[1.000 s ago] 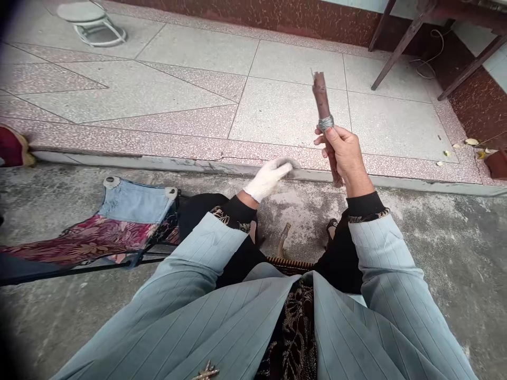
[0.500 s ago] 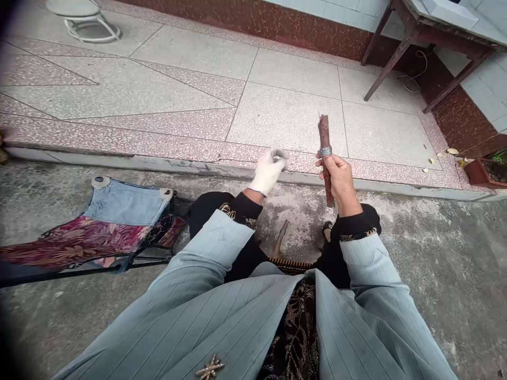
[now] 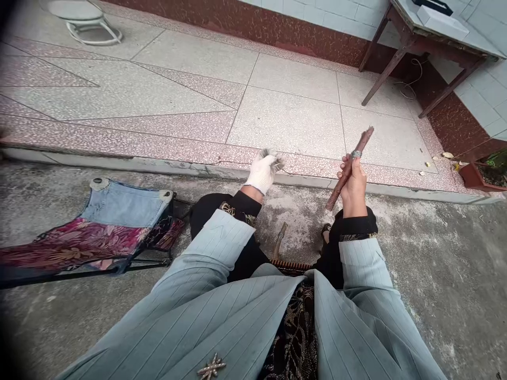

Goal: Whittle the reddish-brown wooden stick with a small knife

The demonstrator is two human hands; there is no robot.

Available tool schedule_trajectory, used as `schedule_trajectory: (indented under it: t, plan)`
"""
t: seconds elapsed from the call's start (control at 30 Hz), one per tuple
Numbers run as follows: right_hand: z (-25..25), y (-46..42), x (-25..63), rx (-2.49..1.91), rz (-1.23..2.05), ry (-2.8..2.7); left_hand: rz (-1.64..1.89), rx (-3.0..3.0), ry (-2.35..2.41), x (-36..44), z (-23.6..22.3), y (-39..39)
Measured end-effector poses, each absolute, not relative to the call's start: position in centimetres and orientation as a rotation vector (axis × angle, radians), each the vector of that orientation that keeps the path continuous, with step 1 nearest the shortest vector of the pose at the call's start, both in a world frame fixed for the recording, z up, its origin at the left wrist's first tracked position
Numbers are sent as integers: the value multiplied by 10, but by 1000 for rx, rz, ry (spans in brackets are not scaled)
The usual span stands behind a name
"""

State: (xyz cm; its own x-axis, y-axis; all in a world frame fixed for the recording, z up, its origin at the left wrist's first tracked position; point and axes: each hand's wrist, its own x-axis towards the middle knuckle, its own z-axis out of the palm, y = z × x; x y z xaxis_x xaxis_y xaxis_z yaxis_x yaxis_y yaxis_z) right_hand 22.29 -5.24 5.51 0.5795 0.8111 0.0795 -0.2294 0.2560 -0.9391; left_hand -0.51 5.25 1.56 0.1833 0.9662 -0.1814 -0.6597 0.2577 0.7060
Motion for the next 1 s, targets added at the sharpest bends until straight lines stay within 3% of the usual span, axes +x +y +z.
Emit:
schedule_trajectory:
  t: [0.27, 0.73, 1.0]
  plan:
    - [41, -51, 252, -1142, 749, -764, 1222, 623, 526, -30, 24, 56]
    - [47, -32, 248, -1133, 731, -695, 1522, 735, 617, -59, 37, 70]
    - [55, -19, 235, -1118, 739, -766, 1482, 785, 661, -65, 32, 74]
